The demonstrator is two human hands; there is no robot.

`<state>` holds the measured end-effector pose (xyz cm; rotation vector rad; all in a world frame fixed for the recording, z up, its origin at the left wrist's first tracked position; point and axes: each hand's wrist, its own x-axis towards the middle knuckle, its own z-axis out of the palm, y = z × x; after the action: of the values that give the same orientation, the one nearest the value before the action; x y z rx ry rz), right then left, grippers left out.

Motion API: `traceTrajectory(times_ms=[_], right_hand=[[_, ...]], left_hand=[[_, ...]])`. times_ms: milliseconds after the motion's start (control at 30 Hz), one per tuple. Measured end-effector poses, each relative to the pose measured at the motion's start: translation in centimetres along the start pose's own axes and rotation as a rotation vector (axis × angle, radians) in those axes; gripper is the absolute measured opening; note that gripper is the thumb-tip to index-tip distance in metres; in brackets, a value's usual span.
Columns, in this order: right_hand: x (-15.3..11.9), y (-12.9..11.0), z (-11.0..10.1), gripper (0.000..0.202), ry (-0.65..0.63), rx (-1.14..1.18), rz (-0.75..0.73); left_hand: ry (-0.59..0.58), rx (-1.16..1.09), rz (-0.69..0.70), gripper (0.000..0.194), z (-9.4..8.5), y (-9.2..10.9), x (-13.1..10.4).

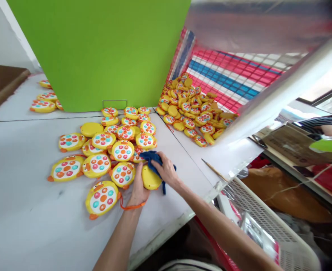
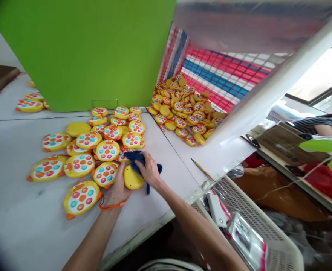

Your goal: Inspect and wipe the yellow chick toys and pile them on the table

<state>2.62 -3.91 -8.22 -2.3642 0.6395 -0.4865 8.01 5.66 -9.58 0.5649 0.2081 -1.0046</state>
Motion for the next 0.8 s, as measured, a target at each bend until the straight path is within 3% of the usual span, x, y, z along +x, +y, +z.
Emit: traceTrajectory(times_ms=[133,267,467,633,800], right_hand=[[-2.2,-0.3,0.2,0.028,0.023,0.183,-0.051],[-0.9,0.0,-0.2,0.027,-0.043,0.255,0.073],[-1.0,0.9,-0.7,0.046,-0.108,0.363,-0.006],[-1.1,1.4,-0.2,0.033,0.016,0.372,0.022],[-1.6,1.2,0.4,0.055,-0.001,0.361,-0.011]], left_hand=[[0.027,-0.007,0.026,0.028,0.0,-0.1,0.1],[0.034,0.033,-0.002,0.025,0.2,-0.1,0.0],[0.034,0.042,0.045,0.027,0.2,-0.4,-0.2],[-0.008,0.110,0.049,0.031,-0.2,-0.8,-0.1],[0.018,0.088,0.113,0.035,-0.9,-1.0,0.0]])
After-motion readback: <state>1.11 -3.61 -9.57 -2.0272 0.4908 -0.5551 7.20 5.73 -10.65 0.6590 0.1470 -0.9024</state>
